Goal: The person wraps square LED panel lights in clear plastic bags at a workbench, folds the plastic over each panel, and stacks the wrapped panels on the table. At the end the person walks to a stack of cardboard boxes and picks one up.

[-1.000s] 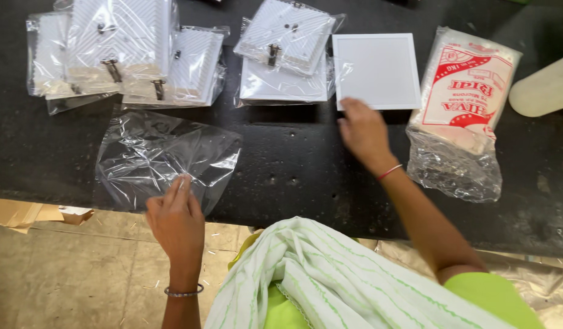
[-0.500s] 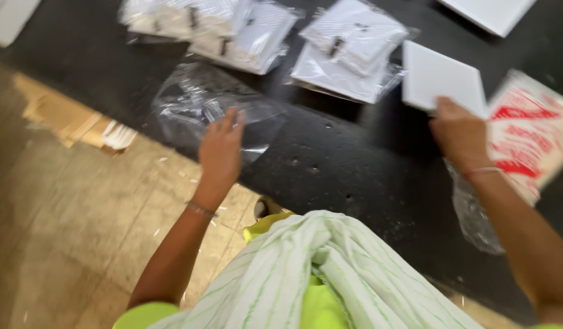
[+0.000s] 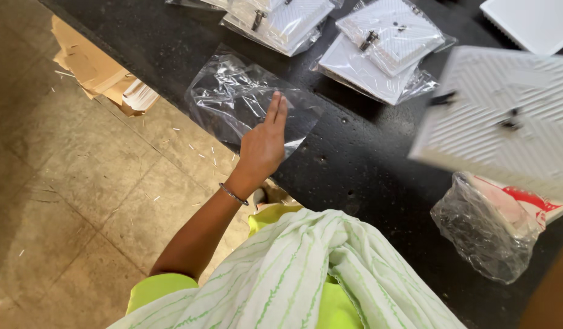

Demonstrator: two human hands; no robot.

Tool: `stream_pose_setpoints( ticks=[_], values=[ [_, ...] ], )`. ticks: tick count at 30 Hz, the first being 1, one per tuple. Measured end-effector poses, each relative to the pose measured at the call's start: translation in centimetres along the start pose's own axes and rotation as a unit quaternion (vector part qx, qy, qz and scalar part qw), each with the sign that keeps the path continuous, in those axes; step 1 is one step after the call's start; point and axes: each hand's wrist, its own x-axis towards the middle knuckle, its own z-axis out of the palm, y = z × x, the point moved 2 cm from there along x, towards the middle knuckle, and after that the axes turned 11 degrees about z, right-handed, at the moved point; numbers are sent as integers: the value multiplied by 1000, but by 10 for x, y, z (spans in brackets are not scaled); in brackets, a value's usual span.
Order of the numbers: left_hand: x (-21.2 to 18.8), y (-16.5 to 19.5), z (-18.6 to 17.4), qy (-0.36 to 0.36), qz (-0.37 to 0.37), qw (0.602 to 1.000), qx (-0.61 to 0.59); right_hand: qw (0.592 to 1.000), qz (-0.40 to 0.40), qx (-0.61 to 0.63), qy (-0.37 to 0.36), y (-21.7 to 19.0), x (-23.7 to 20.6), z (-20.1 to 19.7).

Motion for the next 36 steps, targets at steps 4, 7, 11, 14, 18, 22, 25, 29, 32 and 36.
stream_pose_setpoints(
  ticks=[4, 7, 11, 14, 18, 22, 25, 29, 32, 36],
  values=[
    [2, 15, 4, -25, -5, 999, -23, 984, 107, 93, -112, 41, -55, 33],
    [0, 24, 3, -42, -1, 999, -6, 970, 140, 81, -182, 86, -78, 90],
    [-16, 30, -4, -55, 22, 998, 9, 906, 210, 266, -252, 137, -75, 156],
    [-33, 35, -5, -67, 36, 997, 12, 889, 216, 311, -259, 157, -70, 187],
    [-46, 39, -1, -96, 51, 994, -5, 883, 222, 338, -240, 164, -73, 213],
    [-50, 44, 2, -115, 57, 992, -18, 896, 195, 327, -227, 148, -85, 222],
    [-51, 53, 0, -126, 78, 988, -39, 912, 177, 308, -206, 128, -96, 220],
    [-42, 69, -3, -160, 95, 979, -87, 926, 176, 262, -208, 108, -110, 218],
    [-27, 87, -5, -110, 139, 979, -105, 927, 168, 248, -227, 108, -120, 226],
    [-22, 108, -5, -134, 148, 971, -132, 897, 152, 309, -276, 112, -126, 244]
  ],
)
